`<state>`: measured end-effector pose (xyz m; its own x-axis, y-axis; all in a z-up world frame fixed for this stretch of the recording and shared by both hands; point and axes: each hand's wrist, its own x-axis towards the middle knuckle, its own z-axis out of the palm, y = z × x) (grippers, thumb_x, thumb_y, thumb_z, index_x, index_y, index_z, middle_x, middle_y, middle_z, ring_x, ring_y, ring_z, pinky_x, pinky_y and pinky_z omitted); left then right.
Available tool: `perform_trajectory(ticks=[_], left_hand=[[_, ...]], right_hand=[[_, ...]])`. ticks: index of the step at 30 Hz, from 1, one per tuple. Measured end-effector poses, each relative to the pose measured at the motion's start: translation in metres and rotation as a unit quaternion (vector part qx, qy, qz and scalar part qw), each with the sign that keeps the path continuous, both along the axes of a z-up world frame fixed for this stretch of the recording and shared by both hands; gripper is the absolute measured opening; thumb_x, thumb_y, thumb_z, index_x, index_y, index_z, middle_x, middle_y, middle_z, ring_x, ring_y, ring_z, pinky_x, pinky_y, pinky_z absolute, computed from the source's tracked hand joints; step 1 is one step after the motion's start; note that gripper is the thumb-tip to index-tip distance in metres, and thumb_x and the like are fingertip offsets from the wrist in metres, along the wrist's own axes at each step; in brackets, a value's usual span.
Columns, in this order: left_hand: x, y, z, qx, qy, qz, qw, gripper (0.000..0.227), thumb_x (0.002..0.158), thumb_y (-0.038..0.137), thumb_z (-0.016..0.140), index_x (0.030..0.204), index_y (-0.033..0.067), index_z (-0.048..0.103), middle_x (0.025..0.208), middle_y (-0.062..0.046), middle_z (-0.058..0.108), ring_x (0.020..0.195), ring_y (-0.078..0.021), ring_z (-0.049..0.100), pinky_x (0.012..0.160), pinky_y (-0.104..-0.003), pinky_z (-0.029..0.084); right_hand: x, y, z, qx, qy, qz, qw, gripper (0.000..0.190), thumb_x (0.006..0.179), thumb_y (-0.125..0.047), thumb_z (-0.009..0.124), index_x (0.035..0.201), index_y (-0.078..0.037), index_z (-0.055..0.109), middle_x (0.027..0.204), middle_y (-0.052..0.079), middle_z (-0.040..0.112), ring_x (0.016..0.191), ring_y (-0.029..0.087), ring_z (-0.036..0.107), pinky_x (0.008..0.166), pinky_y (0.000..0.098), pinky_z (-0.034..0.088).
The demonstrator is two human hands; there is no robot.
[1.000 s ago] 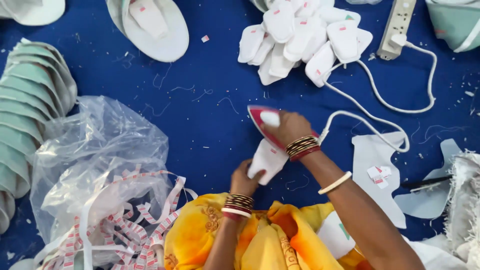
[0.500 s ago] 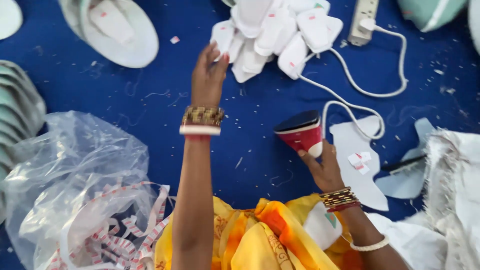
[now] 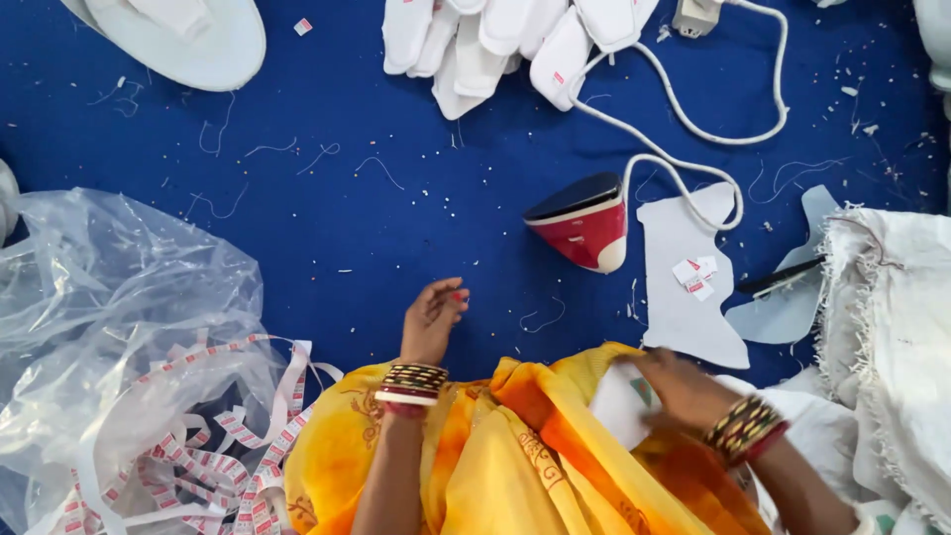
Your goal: The person sits on a blue floor and uses a red electric iron to press white face masks. They pick up masks from a pile, place them on the floor, and iron them flat before moving them aside.
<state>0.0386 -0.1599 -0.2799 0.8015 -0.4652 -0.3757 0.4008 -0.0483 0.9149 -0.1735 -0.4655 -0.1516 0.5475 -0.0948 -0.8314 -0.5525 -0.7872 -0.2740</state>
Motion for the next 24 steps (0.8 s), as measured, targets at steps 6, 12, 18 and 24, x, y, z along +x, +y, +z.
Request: perform_trajectory(ticks=[6, 12, 18, 24], left_hand=[[-0.007, -0.018, 0.001, -0.015, -0.031, -0.045, 0.998, 0.030, 0.100, 0.008, 0.060, 0.130, 0.0041, 0.062, 0.113, -0.007, 0.073, 0.093, -0.0104, 0.068, 0.081, -0.024, 0.054], [-0.014, -0.011, 0.015, -0.018, 0.030, -0.099, 0.994, 0.035, 0.100, 0.015, 0.062, 0.132, 0.0025, 0.062, 0.111, -0.008, 0.074, 0.090, -0.0114, 0.067, 0.079, -0.025, 0.055], [-0.005, -0.015, 0.022, 0.011, 0.189, -0.094, 0.977, 0.055, 0.095, 0.037, 0.060, 0.137, 0.0016, 0.056, 0.111, -0.012, 0.073, 0.094, -0.0196, 0.071, 0.078, -0.033, 0.059], [0.001, -0.004, 0.004, 0.136, -0.119, -0.019, 0.983, 0.061, 0.088, 0.021, 0.075, 0.139, -0.0030, 0.050, 0.121, -0.021, 0.070, 0.108, -0.0284, 0.071, 0.088, -0.035, 0.056]], right_hand=[[-0.018, 0.019, -0.016, -0.081, -0.113, 0.171, 0.975, 0.083, 0.064, -0.030, 0.093, 0.139, -0.032, 0.056, 0.152, 0.012, 0.040, 0.130, 0.035, 0.047, 0.099, 0.0415, 0.052], [0.045, 0.048, 0.078, -0.137, -0.143, 0.153, 0.968, 0.031, 0.087, -0.021, 0.073, 0.115, -0.016, 0.062, 0.118, 0.007, 0.059, 0.110, 0.027, 0.057, 0.089, 0.0390, 0.054], [0.074, 0.096, 0.022, -0.025, -0.563, 0.069, 0.824, 0.047, 0.077, 0.005, 0.054, 0.122, -0.005, 0.062, 0.127, 0.019, 0.060, 0.119, 0.039, 0.056, 0.098, 0.0458, 0.048], [0.025, 0.023, -0.024, -0.151, -0.446, -0.127, 0.873, 0.030, 0.085, -0.005, 0.063, 0.115, -0.006, 0.068, 0.117, 0.019, 0.063, 0.110, 0.036, 0.061, 0.095, 0.0465, 0.050]])
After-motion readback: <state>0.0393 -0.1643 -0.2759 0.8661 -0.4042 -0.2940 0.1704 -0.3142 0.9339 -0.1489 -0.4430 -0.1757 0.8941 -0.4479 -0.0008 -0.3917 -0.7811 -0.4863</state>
